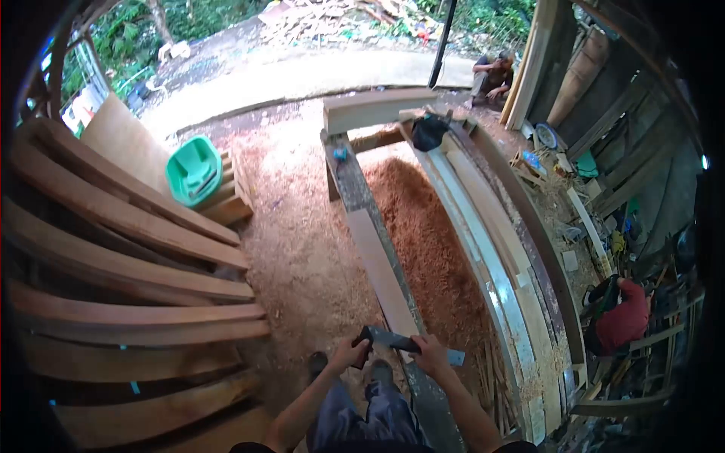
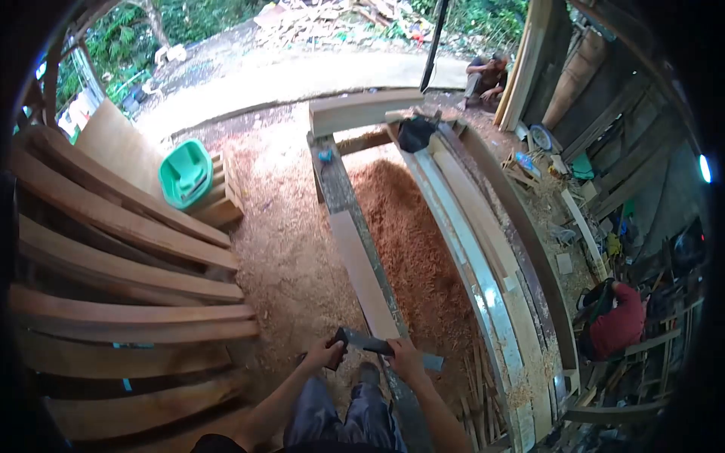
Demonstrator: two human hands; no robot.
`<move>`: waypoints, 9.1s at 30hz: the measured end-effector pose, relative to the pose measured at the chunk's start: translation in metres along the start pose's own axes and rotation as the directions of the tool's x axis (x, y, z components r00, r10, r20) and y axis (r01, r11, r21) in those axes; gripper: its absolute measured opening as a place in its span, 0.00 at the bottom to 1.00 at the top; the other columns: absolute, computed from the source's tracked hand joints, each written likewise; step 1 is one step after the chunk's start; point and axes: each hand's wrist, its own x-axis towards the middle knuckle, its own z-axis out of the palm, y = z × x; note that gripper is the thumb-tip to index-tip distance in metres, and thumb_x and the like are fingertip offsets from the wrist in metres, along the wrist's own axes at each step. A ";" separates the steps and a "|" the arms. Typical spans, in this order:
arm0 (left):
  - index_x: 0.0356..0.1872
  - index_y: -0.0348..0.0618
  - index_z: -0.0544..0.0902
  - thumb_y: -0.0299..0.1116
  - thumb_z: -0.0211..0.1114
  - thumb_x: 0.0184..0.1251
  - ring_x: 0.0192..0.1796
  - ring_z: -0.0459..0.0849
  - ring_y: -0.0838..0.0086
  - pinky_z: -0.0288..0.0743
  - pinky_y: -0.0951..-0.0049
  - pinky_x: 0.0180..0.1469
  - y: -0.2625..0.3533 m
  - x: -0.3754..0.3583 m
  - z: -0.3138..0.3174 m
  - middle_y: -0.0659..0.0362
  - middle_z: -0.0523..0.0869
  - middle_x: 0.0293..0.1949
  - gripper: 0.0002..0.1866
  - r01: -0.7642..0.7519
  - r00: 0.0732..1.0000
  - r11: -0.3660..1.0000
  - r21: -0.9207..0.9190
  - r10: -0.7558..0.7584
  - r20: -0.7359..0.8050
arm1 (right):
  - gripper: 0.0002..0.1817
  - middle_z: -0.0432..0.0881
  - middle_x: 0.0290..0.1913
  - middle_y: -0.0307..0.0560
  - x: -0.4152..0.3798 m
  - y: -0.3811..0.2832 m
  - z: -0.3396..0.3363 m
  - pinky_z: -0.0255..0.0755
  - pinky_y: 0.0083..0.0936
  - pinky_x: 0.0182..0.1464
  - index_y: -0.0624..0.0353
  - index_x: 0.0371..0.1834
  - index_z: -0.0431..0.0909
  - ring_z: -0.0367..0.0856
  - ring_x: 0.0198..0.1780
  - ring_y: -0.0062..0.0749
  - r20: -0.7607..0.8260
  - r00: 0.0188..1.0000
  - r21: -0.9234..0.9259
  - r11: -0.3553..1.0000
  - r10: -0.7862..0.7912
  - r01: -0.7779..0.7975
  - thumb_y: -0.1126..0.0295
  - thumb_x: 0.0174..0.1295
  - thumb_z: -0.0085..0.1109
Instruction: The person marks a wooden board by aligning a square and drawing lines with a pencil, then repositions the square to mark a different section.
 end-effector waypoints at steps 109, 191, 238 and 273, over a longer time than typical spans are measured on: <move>0.75 0.35 0.57 0.45 0.55 0.71 0.80 0.46 0.49 0.35 0.47 0.77 0.181 0.437 -0.049 0.44 0.53 0.77 0.37 -0.856 -0.365 -0.090 -0.509 -0.593 0.718 | 0.16 0.79 0.25 0.40 0.499 -0.083 0.235 0.64 0.23 0.25 0.63 0.45 0.77 0.71 0.22 0.20 0.322 -0.798 0.680 0.463 0.509 0.569 0.59 0.70 0.58; 0.62 0.32 0.76 0.38 0.65 0.64 0.73 0.63 0.48 0.46 0.49 0.75 0.152 0.420 -0.040 0.44 0.71 0.68 0.28 -0.861 -0.418 -0.146 -0.487 -0.344 0.841 | 0.16 0.81 0.28 0.38 0.478 -0.076 0.237 0.71 0.19 0.32 0.63 0.46 0.82 0.78 0.29 0.18 0.418 -0.724 0.489 0.536 0.548 0.688 0.59 0.69 0.61; 0.63 0.37 0.76 0.42 0.64 0.68 0.76 0.60 0.49 0.39 0.39 0.75 0.150 0.407 -0.013 0.43 0.70 0.69 0.26 -0.862 -0.402 -0.118 -0.492 -0.432 0.807 | 0.16 0.84 0.27 0.38 0.454 -0.069 0.237 0.69 0.19 0.29 0.64 0.45 0.82 0.76 0.26 0.16 0.392 -0.778 0.590 0.515 0.490 0.622 0.59 0.70 0.59; 0.58 0.39 0.80 0.46 0.69 0.61 0.72 0.65 0.50 0.39 0.40 0.75 0.126 0.401 -0.010 0.44 0.69 0.68 0.28 -0.868 -0.436 -0.118 -0.482 -0.280 0.855 | 0.16 0.80 0.26 0.36 0.429 -0.066 0.233 0.65 0.17 0.28 0.63 0.43 0.82 0.72 0.25 0.14 0.399 -0.795 0.560 0.566 0.457 0.606 0.58 0.70 0.59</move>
